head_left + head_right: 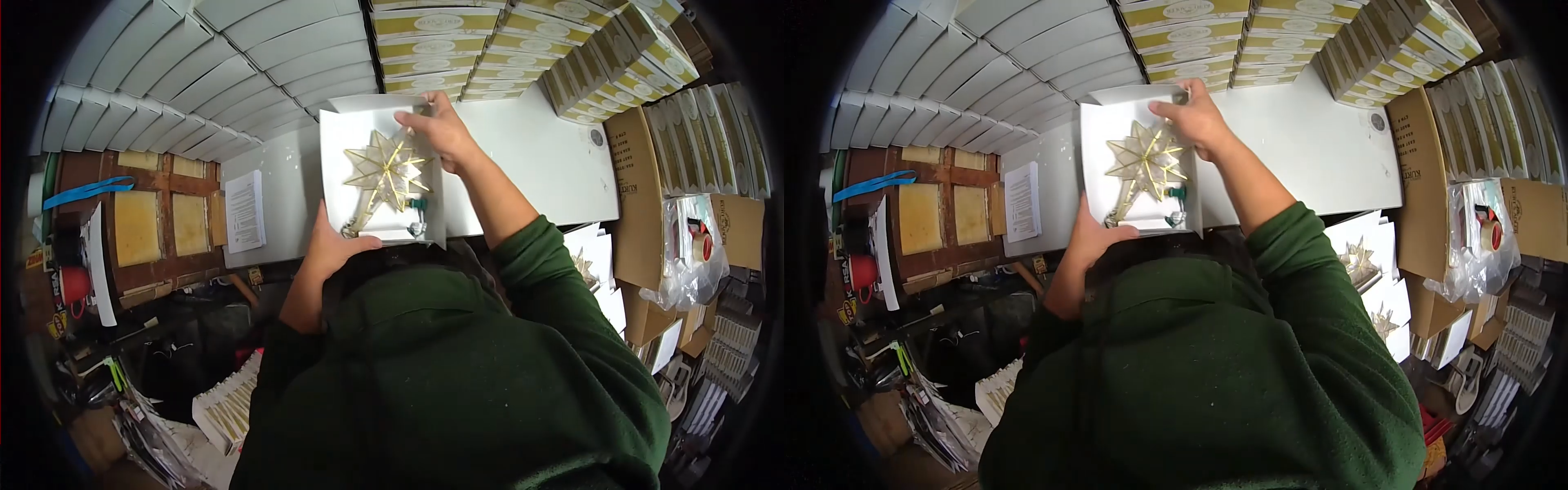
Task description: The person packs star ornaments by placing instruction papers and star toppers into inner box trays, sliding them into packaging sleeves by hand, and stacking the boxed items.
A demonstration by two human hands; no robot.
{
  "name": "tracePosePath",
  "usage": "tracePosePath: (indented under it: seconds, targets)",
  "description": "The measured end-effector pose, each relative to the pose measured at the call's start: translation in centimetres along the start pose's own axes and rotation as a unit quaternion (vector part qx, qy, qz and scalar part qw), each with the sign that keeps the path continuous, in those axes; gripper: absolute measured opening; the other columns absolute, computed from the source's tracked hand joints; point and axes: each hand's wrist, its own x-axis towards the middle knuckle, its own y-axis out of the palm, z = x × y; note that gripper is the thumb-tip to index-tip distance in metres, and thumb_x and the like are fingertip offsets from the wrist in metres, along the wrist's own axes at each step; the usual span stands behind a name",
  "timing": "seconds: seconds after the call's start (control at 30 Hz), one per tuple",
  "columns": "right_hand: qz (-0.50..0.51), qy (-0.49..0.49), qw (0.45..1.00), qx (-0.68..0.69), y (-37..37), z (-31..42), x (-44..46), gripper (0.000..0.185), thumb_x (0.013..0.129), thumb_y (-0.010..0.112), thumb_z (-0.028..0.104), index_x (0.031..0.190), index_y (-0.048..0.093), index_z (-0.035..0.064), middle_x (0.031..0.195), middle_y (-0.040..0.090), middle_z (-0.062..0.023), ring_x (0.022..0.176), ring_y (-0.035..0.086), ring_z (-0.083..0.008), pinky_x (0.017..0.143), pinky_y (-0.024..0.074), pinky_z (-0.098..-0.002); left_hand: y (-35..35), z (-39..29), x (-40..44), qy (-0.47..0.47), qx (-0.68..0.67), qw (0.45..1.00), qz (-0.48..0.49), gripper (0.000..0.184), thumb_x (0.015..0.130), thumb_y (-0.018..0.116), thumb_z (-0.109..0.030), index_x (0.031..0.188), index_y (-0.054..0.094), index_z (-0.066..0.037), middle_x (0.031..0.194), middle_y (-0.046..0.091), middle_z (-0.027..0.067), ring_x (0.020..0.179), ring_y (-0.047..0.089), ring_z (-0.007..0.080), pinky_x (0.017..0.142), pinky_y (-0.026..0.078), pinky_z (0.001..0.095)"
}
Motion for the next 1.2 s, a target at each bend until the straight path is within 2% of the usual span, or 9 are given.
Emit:
tracePosePath:
  seconds: [0.13,0.23,0.4,0.57,0.67,0.73,0.8,1.1,1.2]
  targets:
    - [-0.073,-0.103,0.989,-0.081,2.0,-1.6,2.6,0.085,0.088,0.080,0.037,0.146,0.035,-0.0050,0.126,0.061,-0.0322,0.104,0.068,-0.0372,0.087,0.0584,-0.0398,0.2,0.1,-0.4,0.029,0.070,0.994,-0.076,0.113,0.058,0.101,-0.022,0.148,0.037,0.003,0.129,0.061,0.0242,0.120,0.061,0.0367,0.104,0.050,0.0469]
    - [-0.054,-0.042,0.982,-0.175,-0.2,-7.7,3.2,0.080,0.088,0.080,0.040,0.140,0.041,-0.0057,0.127,0.060,-0.0339,0.105,0.068,-0.0361,0.088,0.0587,-0.0413,1.6,2.7,1.4,0.002,0.262,0.958,-0.117,0.114,0.058,0.102,-0.029,0.147,0.038,0.004,0.122,0.065,0.0240,0.116,0.062,0.0404,0.103,0.050,0.0488]
    - [0.043,0.049,0.961,-0.267,-3.4,-8.3,-0.3,0.075,0.094,0.072,0.048,0.139,0.047,-0.0058,0.121,0.065,-0.0325,0.103,0.069,-0.0375,0.090,0.0583,-0.0433,2.5,6.1,0.1,-0.061,0.424,0.897,0.110,0.104,0.059,0.098,-0.045,0.138,0.050,0.003,0.128,0.058,0.0260,0.114,0.061,0.0428,0.099,0.052,0.0503]
    - [0.023,-0.060,0.871,-0.486,-1.8,-10.4,2.6,0.060,0.096,0.068,0.037,0.138,0.051,-0.0020,0.115,0.068,-0.0301,0.093,0.069,-0.0398,0.090,0.0574,-0.0455,2.2,2.3,1.5,-0.098,0.510,0.833,0.189,0.115,0.061,0.094,-0.056,0.142,0.044,0.008,0.136,0.053,0.0283,0.119,0.059,0.0415,0.099,0.051,0.0503]
    - [0.083,-0.190,0.852,-0.481,-2.7,-13.1,5.0,0.055,0.095,0.066,0.029,0.138,0.051,-0.0006,0.110,0.070,-0.0273,0.092,0.069,-0.0401,0.089,0.0570,-0.0463,1.2,-0.2,4.5,-0.088,0.448,0.888,0.047,0.081,0.073,0.088,-0.045,0.131,0.058,0.003,0.129,0.062,0.0251,0.118,0.058,0.0428,0.101,0.050,0.0502]
    - [0.156,-0.306,0.812,-0.471,-3.4,-14.3,5.4,0.051,0.095,0.065,0.022,0.139,0.051,0.0007,0.105,0.072,-0.0244,0.091,0.068,-0.0404,0.089,0.0567,-0.0470,-0.5,2.6,9.7,0.190,0.433,0.843,-0.256,0.049,0.081,0.081,-0.029,0.119,0.067,-0.002,0.117,0.069,0.0212,0.109,0.063,0.0445,0.097,0.052,0.0525]
    - [0.160,-0.258,0.802,-0.515,-3.1,-12.6,4.0,0.048,0.094,0.063,0.019,0.137,0.052,0.0013,0.106,0.072,-0.0246,0.090,0.069,-0.0411,0.089,0.0566,-0.0478,-2.4,0.4,12.4,-0.042,0.468,0.882,0.037,0.035,0.080,0.076,-0.009,0.113,0.067,0.000,0.117,0.069,0.0221,0.097,0.066,0.0440,0.089,0.055,0.0525]
    - [0.032,-0.060,0.818,-0.571,1.7,-11.0,2.9,0.033,0.091,0.052,0.004,0.123,0.058,0.0038,0.104,0.074,-0.0239,0.092,0.069,-0.0442,0.087,0.0561,-0.0514,-1.2,4.3,12.4,-0.032,0.516,0.855,-0.038,0.028,0.082,0.073,-0.011,0.108,0.067,-0.005,0.105,0.071,0.0166,0.092,0.068,0.0417,0.082,0.056,0.0526]
    - [0.042,0.000,0.827,-0.560,2.2,-12.0,4.8,0.029,0.087,0.055,0.003,0.115,0.058,0.0043,0.103,0.072,-0.0241,0.093,0.069,-0.0464,0.086,0.0555,-0.0522,0.3,6.5,13.6,0.083,0.559,0.821,-0.084,0.016,0.087,0.068,-0.012,0.102,0.066,-0.006,0.103,0.071,0.0169,0.094,0.070,0.0414,0.083,0.056,0.0538]
